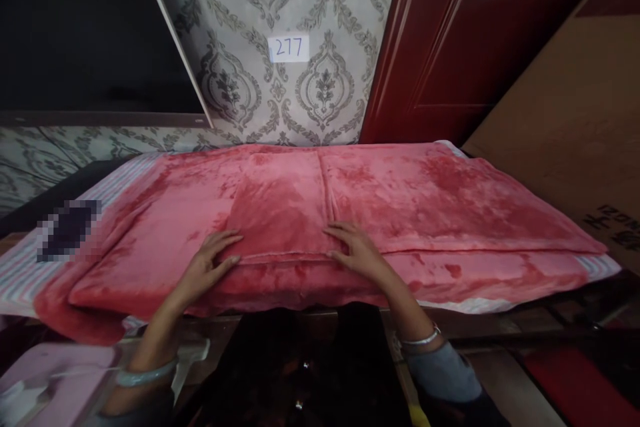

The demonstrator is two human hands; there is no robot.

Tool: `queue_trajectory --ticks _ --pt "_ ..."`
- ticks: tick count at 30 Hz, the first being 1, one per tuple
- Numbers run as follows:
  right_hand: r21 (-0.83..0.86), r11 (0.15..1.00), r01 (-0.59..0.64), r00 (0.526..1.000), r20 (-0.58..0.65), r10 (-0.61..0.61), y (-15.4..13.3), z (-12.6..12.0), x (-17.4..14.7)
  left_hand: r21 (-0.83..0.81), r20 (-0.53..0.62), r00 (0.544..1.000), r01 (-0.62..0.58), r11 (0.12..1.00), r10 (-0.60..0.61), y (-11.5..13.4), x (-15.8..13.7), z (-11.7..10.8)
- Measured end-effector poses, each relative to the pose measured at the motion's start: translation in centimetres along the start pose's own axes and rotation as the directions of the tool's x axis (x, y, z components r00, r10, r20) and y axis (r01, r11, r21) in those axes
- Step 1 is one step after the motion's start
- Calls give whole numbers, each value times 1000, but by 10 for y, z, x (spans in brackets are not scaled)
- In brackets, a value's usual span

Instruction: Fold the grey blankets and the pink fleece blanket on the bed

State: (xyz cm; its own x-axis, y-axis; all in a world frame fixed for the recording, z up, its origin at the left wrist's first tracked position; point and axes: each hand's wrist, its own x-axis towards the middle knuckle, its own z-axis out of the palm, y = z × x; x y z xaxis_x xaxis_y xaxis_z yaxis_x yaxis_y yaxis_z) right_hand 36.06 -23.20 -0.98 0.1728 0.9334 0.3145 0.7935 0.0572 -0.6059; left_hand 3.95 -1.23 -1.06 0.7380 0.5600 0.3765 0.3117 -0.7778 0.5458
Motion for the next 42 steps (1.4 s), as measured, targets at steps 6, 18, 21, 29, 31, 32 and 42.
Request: queue_trajectory --ticks 6,18,21,29,31,32,42 --pt "7 1000 -4 1000 -14 4 5 3 12 -27 51 999 14 1000 -13 0 6 -9" --pt "0 1000 -14 953 -303 13 -9 12 30 47 -146 988 54 997 -47 1 13 2" --pt "-1 999 -41 945 -324 39 -7 16 31 79 -169 984 77 994 -63 1 12 1" --pt "-42 987 152 953 -259 -158 2 12 28 202 -41 997 -56 978 65 6 12 -7" --pt "-54 981 189 957 -215 -196 5 13 25 219 17 996 -90 972 88 5 10 -10" --pt "-58 978 200 959 -193 -208 7 14 23 218 42 995 -97 971 90 5 9 -11" --pt "-53 979 195 976 -87 -199 2 4 1 212 34 987 -161 964 157 33 1 -11"
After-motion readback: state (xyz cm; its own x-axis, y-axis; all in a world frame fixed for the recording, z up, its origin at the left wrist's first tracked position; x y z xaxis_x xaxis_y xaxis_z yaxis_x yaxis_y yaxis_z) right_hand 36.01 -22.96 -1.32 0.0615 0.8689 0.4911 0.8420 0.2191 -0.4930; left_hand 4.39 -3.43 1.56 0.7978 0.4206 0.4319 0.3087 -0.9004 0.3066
